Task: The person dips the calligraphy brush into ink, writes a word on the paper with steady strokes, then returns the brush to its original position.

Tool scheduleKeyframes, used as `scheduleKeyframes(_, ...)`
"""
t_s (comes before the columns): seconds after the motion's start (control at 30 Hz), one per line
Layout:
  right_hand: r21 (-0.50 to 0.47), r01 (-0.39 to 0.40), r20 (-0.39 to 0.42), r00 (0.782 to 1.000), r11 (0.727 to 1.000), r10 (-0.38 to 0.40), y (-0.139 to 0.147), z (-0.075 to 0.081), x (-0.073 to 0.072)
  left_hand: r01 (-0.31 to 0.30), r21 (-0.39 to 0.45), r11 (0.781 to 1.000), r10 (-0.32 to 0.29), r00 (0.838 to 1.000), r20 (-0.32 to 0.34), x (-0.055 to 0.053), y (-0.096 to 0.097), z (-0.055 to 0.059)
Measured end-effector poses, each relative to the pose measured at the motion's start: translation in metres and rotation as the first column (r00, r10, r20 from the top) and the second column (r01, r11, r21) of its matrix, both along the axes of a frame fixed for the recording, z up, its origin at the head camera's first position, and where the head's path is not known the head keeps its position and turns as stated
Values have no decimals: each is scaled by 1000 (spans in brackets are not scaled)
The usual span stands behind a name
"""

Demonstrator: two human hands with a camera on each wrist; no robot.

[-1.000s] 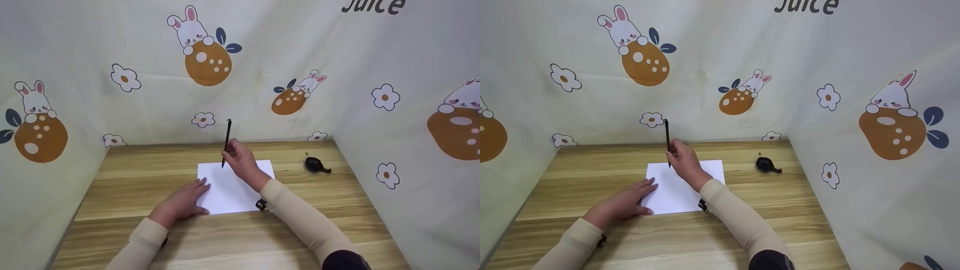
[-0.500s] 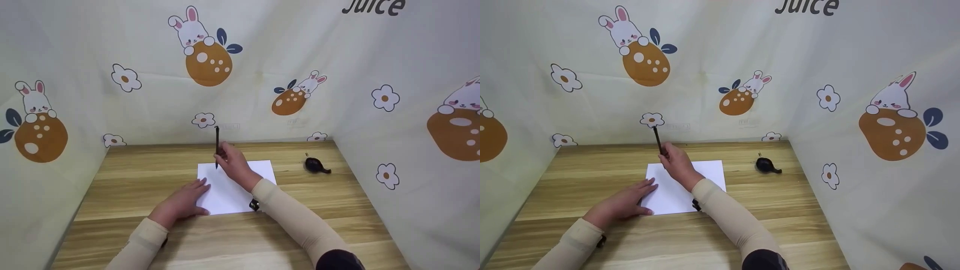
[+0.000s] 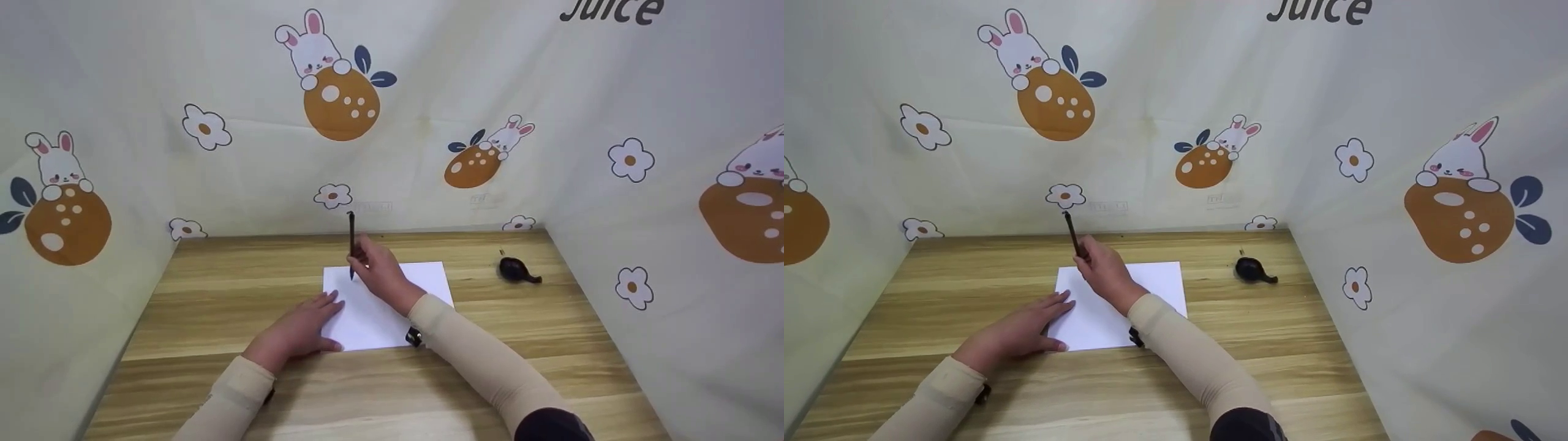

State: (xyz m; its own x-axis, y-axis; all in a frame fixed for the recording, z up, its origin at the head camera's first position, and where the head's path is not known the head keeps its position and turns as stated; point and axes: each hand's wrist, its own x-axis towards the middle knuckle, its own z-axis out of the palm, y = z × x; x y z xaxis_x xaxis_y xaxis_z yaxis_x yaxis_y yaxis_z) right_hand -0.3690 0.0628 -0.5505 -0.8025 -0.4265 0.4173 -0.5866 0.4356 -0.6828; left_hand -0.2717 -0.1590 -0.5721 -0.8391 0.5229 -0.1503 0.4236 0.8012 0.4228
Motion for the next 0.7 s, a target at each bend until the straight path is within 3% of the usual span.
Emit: scheduleKeyframes(0.7, 40, -30, 22, 999, 999, 30, 0, -9, 9, 17, 12, 1000, -17, 1000, -8, 0, 0, 2)
